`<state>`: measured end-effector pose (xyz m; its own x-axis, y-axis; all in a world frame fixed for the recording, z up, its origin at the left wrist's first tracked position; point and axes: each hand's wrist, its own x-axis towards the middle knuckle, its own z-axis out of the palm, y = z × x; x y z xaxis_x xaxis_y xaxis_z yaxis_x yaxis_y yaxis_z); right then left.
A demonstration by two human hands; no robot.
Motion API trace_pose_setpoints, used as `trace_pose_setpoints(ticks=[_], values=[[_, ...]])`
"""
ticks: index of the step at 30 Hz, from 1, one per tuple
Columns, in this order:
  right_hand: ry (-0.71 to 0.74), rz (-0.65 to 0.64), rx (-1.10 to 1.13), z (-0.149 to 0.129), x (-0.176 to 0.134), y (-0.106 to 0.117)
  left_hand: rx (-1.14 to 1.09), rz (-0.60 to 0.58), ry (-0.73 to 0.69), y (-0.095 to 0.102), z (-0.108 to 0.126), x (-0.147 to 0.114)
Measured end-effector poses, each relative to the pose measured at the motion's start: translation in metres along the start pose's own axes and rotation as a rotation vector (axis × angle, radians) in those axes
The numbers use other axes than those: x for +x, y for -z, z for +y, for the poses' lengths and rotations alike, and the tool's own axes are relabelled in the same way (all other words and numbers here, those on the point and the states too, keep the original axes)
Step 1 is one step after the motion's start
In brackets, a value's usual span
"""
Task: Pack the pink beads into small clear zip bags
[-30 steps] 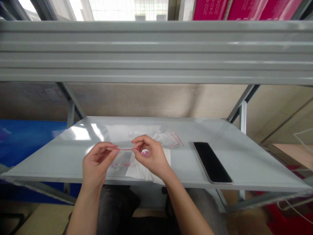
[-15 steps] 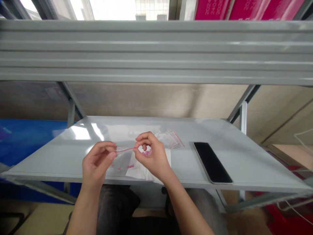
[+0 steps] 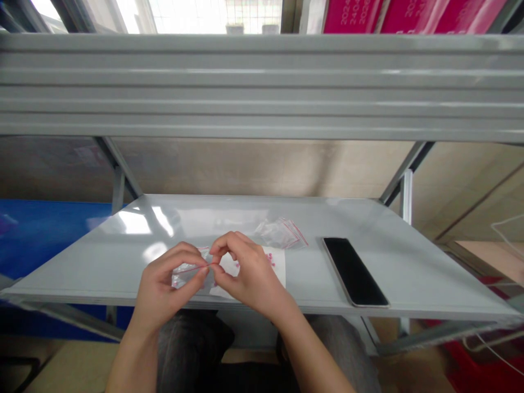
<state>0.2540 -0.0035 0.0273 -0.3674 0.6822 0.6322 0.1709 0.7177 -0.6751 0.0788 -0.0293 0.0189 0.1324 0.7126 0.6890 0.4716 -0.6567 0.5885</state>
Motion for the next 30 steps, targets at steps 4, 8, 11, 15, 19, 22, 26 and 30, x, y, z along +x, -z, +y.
trace_pose_setpoints(ticks=[4,8,11,15,19,22,26,30], values=[[0.009,-0.022,-0.014,0.0,0.0,0.001,-0.007,0.032,0.007,0.003,-0.002,-0.001],[-0.021,0.002,-0.012,0.001,0.001,0.006,-0.017,0.029,0.067,0.007,-0.004,-0.001],[-0.03,0.015,-0.017,0.001,0.001,0.007,-0.011,0.061,0.072,0.009,-0.005,-0.002],[-0.012,-0.003,0.016,-0.002,0.001,0.005,-0.029,0.062,0.037,0.011,-0.004,-0.003],[0.007,-0.074,0.05,-0.004,0.001,0.001,-0.047,0.045,0.02,0.013,-0.003,-0.003],[0.026,-0.06,0.021,-0.002,0.002,-0.003,-0.032,0.035,0.044,0.014,-0.003,-0.002],[0.073,0.065,-0.056,0.001,0.001,-0.012,-0.059,0.076,0.102,0.015,-0.006,-0.004],[0.009,0.128,-0.049,0.002,-0.001,-0.02,-0.066,0.135,0.176,0.016,-0.01,-0.006]])
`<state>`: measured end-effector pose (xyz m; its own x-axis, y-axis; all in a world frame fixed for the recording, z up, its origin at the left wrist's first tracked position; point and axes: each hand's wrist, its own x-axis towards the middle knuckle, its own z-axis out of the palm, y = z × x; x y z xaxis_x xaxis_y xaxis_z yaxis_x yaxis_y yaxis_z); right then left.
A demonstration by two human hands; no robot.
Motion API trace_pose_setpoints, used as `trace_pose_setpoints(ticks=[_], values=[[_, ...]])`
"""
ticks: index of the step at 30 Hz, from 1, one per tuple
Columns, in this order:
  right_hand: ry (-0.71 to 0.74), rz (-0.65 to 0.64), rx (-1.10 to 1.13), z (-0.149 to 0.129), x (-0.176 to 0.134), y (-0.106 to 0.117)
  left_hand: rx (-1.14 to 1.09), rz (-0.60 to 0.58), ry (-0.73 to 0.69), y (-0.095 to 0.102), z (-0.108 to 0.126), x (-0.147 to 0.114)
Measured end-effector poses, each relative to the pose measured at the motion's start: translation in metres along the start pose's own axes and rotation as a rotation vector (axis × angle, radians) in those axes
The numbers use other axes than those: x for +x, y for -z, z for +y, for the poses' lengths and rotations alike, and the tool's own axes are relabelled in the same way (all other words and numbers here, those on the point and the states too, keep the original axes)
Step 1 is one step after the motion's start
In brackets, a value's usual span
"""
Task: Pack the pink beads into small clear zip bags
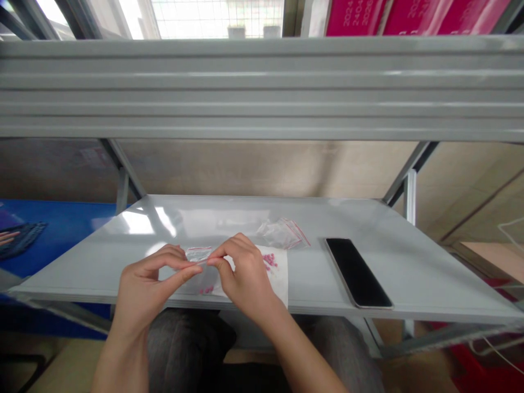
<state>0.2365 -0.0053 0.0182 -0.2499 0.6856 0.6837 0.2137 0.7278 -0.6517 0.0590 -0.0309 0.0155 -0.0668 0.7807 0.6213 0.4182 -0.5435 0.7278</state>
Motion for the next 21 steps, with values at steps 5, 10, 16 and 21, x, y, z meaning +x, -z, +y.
trace_pose_setpoints(ticks=[5,10,16,21], values=[[-0.033,0.027,0.003,-0.001,0.001,-0.004,0.055,0.047,0.074,0.002,-0.002,-0.001],[-0.127,0.075,0.068,0.002,0.002,-0.004,0.005,0.029,0.097,0.003,-0.006,-0.001],[-0.392,0.074,0.337,0.017,-0.002,-0.019,0.053,0.069,0.102,0.007,-0.012,-0.001],[-0.525,-0.067,0.586,0.03,-0.009,-0.039,0.013,0.087,0.196,0.012,-0.026,0.002]])
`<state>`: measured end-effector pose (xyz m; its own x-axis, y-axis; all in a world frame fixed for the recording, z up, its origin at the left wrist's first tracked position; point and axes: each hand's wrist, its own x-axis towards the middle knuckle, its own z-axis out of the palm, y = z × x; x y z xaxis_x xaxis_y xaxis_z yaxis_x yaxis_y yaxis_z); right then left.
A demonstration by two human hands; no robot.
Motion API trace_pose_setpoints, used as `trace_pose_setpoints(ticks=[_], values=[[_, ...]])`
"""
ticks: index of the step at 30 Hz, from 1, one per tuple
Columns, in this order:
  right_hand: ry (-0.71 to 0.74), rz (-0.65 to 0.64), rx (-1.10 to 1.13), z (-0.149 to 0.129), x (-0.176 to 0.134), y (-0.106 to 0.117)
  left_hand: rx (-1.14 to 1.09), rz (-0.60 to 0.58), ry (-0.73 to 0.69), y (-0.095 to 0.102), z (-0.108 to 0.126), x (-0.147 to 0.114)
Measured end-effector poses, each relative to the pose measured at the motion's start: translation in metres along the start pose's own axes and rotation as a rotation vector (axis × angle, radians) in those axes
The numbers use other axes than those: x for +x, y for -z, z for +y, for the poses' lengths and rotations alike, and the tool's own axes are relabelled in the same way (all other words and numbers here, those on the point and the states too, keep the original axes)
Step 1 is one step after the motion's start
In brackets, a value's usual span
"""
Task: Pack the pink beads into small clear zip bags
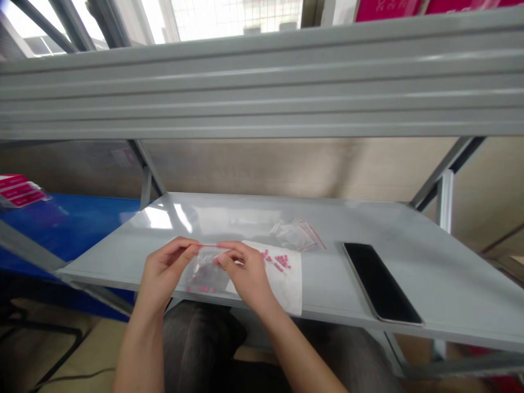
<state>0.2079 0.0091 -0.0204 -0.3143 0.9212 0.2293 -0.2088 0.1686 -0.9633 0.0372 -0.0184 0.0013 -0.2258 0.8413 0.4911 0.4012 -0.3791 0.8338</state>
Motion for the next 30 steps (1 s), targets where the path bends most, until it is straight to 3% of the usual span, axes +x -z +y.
trace_pose_setpoints(ticks=[6,10,14,18,21,24,27,30], values=[[-0.115,-0.082,-0.026,0.017,-0.002,-0.003,0.171,0.105,0.069,-0.006,-0.033,0.011],[-0.053,-0.068,-0.158,0.005,0.0,0.006,0.365,0.16,0.063,-0.012,-0.05,0.02],[0.03,-0.035,-0.269,-0.027,0.003,0.036,0.462,0.234,0.065,-0.013,-0.053,0.025],[0.124,0.165,-0.494,-0.047,0.006,0.088,0.554,0.299,-0.03,-0.016,-0.046,0.03],[0.173,0.376,-0.753,-0.038,0.009,0.132,0.517,0.216,-0.117,-0.033,-0.037,0.042],[0.033,0.493,-1.163,-0.019,0.012,0.163,0.423,0.068,-0.197,-0.059,-0.027,0.058],[-0.047,0.486,-1.285,-0.002,0.014,0.172,0.307,-0.055,-0.261,-0.085,-0.022,0.069],[-0.107,0.467,-1.346,0.006,0.017,0.167,0.209,-0.103,-0.284,-0.098,-0.023,0.067]])
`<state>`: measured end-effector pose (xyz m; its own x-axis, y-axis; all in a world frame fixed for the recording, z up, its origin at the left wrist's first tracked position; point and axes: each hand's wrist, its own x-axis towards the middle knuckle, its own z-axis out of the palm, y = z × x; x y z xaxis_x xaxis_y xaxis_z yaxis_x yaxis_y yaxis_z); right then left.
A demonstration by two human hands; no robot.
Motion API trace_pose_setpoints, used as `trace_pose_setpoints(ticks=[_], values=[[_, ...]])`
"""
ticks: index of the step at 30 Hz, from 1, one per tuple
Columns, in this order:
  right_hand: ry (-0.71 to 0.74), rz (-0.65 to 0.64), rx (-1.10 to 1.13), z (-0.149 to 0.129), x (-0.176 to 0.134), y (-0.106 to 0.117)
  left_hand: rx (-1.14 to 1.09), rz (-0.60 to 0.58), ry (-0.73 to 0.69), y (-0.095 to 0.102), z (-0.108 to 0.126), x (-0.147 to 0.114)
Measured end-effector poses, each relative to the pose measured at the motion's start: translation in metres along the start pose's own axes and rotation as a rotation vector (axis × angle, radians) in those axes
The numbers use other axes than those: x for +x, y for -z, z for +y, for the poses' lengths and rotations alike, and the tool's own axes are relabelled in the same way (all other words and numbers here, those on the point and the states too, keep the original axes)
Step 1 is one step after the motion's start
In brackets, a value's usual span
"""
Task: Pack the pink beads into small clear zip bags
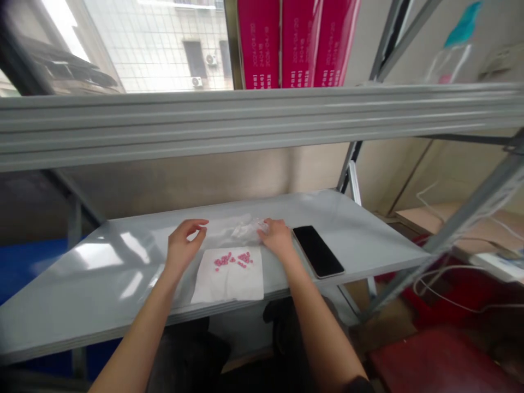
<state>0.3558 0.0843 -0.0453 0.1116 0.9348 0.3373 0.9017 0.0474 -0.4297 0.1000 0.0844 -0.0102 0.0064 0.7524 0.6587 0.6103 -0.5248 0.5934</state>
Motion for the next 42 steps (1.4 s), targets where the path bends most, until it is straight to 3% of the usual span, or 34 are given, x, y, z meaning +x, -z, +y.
trace_pose_setpoints(ticks=[6,10,17,21,26,30,32,34,37,42], values=[[-0.03,-0.037,-0.064,-0.006,0.0,-0.008,-0.09,-0.114,-0.013,0.0,0.004,-0.03],[-0.041,0.002,-0.003,-0.002,0.0,-0.01,-0.089,-0.121,-0.058,-0.002,0.016,-0.04],[-0.083,0.117,0.271,0.003,0.005,-0.007,-0.082,-0.186,-0.138,-0.008,0.03,-0.047],[-0.124,0.111,0.547,-0.007,0.002,-0.001,-0.134,-0.179,-0.064,-0.007,0.029,-0.048],[-0.112,-0.06,0.989,-0.034,-0.015,0.008,-0.426,-0.146,0.244,-0.008,0.026,-0.046],[-0.173,-0.415,1.524,-0.05,-0.026,0.013,-0.763,-0.157,0.538,-0.007,0.028,-0.044],[-0.196,-0.528,1.558,-0.053,-0.028,0.014,-0.858,-0.19,0.605,-0.005,0.031,-0.044],[-0.225,-0.588,1.539,-0.054,-0.029,0.013,-0.851,-0.155,0.585,-0.004,0.032,-0.043],[-0.279,-0.614,1.525,-0.053,-0.028,0.013,-0.789,-0.076,0.537,-0.003,0.032,-0.043],[-0.276,-0.651,1.488,-0.048,-0.026,0.011,-0.718,-0.083,0.544,-0.005,0.026,-0.043]])
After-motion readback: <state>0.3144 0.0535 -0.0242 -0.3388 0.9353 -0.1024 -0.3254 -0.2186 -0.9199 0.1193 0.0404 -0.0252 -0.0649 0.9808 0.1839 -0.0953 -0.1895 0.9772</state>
